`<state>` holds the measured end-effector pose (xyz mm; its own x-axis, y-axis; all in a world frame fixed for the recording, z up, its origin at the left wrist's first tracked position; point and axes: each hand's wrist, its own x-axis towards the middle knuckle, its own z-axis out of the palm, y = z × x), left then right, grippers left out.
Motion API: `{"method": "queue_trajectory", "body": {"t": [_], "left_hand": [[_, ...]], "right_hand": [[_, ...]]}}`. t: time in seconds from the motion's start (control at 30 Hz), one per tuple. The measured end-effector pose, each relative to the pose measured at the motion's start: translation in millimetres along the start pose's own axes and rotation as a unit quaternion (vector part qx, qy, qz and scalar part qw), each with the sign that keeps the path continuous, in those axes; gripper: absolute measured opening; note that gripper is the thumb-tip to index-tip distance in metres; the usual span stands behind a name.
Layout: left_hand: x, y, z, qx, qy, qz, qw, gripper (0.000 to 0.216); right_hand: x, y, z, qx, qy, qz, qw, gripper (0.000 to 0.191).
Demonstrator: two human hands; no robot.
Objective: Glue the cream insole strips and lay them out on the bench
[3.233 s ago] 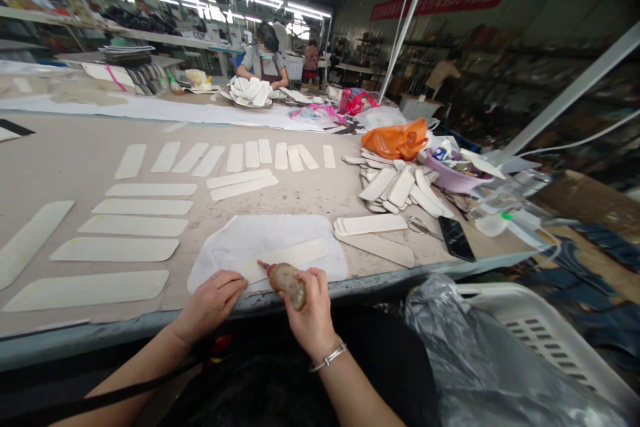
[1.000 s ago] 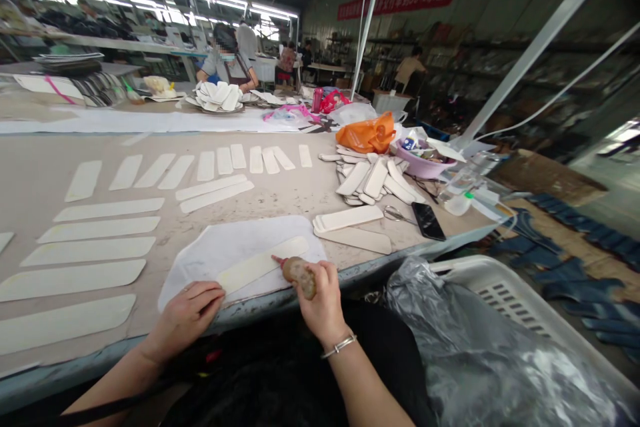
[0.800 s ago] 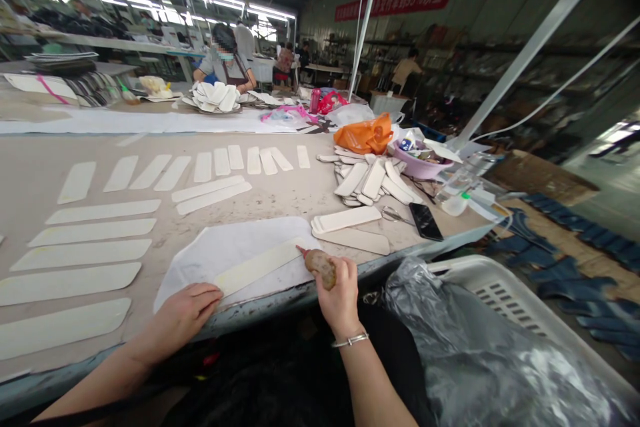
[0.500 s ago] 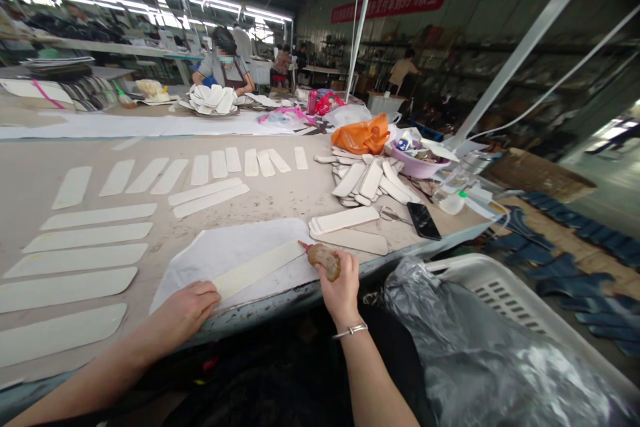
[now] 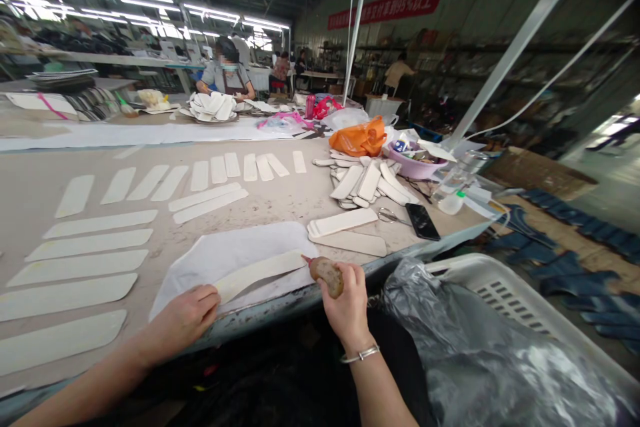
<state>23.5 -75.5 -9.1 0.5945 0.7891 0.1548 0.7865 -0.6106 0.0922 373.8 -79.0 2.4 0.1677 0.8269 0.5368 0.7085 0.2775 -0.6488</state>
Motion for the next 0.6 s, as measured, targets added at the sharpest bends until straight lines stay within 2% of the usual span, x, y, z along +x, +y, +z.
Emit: {"method": "queue_trajectory", "body": {"t": [0.23, 0.47, 0.6], "left_hand": [[-1, 2, 1, -0.018, 0.026, -0.003, 1.0, 0.016], [1, 0, 3, -0.037, 0.054, 0.001, 0.998, 0.016], [3, 1, 1, -0.044, 0.041, -0.015, 0.998, 0.018]], "right_hand": [[3, 3, -6, 0.021, 0.015, 0.02, 0.999, 0.033], [2, 3, 2, 0.037, -0.003, 0.026, 0.999, 0.033], [0, 0, 6, 0.094, -0.027, 0.051, 0.994, 0.034]]}}
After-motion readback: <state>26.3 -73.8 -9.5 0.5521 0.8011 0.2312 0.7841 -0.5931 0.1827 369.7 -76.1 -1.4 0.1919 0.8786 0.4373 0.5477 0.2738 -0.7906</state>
